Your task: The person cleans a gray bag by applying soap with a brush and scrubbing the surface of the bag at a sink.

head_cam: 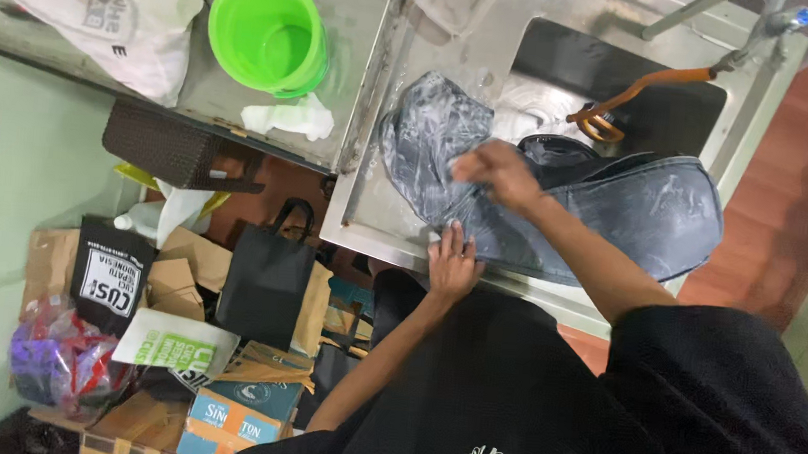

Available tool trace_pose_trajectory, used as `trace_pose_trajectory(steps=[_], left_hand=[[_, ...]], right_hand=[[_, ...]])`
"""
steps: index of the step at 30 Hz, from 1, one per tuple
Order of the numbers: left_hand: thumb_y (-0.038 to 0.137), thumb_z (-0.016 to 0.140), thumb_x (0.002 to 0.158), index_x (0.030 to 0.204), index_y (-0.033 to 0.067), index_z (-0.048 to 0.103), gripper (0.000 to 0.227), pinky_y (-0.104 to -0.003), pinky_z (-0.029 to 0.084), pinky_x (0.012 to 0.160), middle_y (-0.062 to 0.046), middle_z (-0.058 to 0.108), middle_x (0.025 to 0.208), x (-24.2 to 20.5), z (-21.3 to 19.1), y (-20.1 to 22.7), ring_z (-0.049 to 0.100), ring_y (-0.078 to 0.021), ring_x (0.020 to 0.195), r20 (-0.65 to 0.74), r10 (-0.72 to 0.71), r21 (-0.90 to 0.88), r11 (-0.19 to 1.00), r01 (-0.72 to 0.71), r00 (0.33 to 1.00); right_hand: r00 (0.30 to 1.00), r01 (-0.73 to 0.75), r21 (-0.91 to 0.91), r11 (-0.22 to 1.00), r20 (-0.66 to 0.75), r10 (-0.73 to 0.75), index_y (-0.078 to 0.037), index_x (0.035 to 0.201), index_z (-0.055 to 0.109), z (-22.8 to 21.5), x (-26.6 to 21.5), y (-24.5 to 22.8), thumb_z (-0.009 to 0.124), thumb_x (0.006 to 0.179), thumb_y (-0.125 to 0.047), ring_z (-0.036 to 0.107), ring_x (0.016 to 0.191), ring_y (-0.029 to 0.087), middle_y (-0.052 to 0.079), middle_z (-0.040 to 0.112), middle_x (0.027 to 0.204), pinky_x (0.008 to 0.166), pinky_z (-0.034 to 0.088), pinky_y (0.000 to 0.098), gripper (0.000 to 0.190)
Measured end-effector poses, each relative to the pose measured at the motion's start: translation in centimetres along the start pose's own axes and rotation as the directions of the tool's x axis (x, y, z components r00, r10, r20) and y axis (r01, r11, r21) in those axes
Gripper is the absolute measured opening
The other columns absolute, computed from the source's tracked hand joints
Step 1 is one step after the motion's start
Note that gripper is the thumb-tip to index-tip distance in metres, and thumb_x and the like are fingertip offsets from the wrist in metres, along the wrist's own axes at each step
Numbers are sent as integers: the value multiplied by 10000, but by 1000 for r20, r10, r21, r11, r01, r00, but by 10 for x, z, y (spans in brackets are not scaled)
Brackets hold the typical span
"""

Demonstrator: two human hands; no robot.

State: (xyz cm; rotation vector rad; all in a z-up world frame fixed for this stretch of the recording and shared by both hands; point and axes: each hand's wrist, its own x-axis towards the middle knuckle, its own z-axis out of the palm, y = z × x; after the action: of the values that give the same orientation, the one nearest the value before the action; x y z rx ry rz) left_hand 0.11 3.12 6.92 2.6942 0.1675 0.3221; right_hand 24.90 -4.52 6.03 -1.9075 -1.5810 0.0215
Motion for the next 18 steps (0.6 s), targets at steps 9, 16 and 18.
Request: trace_pose_trajectory(steps=[9,16,18], left_hand=[[341,752,736,1059,27,793,452,-488,458,755,-338,705,1201,5,13,-2,653,-417,1024,28,43,77,996,-45,999],[362,800,731,1077,57,795,462,-443,515,773,-275,728,1203,7,1,6,703,-340,912,0,1,89,996,-2,1000],[373,779,787,1104,44,789,457,-441,514,765,-283,719,1224,1,2,3,707,-339,887,36,-19,39,999,18,999]], right_hand=[[967,-210,741,637,64,245,-74,1031,821,37,77,-7,707,927,-204,742,963,296,118,778,1010,926,551,478,201],[938,-324,-19,946,-132,319,-131,1274,631,40,108,-1,492,848,-432,506,1181,416,158,479,1285,1028,428,585,540],[762,-645,-178,743,-218,610,-7,1225,535,53,108,1,907,748,-40,483,1205,410,179,394,1308,1038,443,574,606]])
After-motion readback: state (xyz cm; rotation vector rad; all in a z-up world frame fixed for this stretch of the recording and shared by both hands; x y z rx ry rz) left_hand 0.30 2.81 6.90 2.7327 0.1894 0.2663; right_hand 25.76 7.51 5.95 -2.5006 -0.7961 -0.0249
